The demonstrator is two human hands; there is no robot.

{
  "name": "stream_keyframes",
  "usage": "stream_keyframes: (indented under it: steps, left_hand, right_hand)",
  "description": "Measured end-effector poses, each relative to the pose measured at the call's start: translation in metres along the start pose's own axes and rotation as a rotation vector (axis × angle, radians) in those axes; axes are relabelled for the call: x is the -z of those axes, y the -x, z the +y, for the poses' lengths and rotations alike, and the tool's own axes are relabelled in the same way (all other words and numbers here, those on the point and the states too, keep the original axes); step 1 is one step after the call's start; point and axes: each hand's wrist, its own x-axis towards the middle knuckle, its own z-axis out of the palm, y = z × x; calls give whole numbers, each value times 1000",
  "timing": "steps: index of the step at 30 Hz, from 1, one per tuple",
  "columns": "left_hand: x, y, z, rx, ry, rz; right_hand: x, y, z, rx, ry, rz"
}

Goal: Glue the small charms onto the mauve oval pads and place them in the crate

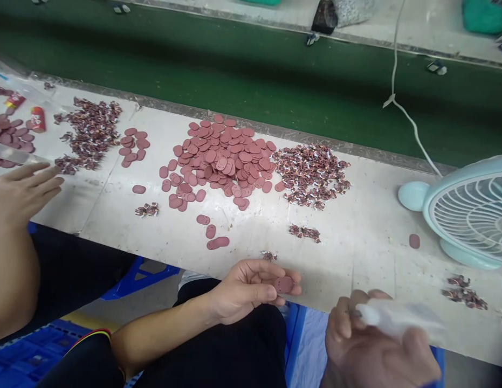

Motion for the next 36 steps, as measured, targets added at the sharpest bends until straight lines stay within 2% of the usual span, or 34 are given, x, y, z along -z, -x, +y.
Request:
stream_keyframes:
  steps: [3, 6, 10, 16, 21, 25, 28, 30, 32, 34, 36]
  left_hand:
    - [-2, 1, -3, 15, 0, 12]
    - [-4, 1, -5, 17, -3, 22]
    - [-4, 2, -5, 15, -5, 20]
    - [-4, 0, -5, 22, -15, 37]
    - [-5, 1, -5, 17, -22, 41]
    - [-5, 1, -6, 16, -19, 44]
    - [-4, 1, -6, 11, -17, 47]
    - [-4, 1, -5, 13, -12, 38]
    - [-4, 1, -5, 20, -10, 31]
    - [-4, 2, -4, 24, -7, 31]
    - [-3, 2, -3, 20, -5, 32]
  right_hand:
    - [-33, 31, 9, 324, 359, -17]
    - [-54, 40, 21, 482, 479, 9]
    - [-64, 39, 28, 522, 534, -18]
    - [-62, 40, 29, 566, 552, 56]
    - [-57, 38, 31, 666, 609, -45]
    - [-61, 39, 35, 668, 584, 37]
    - [-63, 40, 37, 697, 580, 51]
    - [-60, 40, 33, 638, 547, 48]
    - [-51, 37, 23, 491, 438, -5]
    - [-35, 28, 9, 274, 244, -52]
    - [-12, 9, -4, 15, -60, -60]
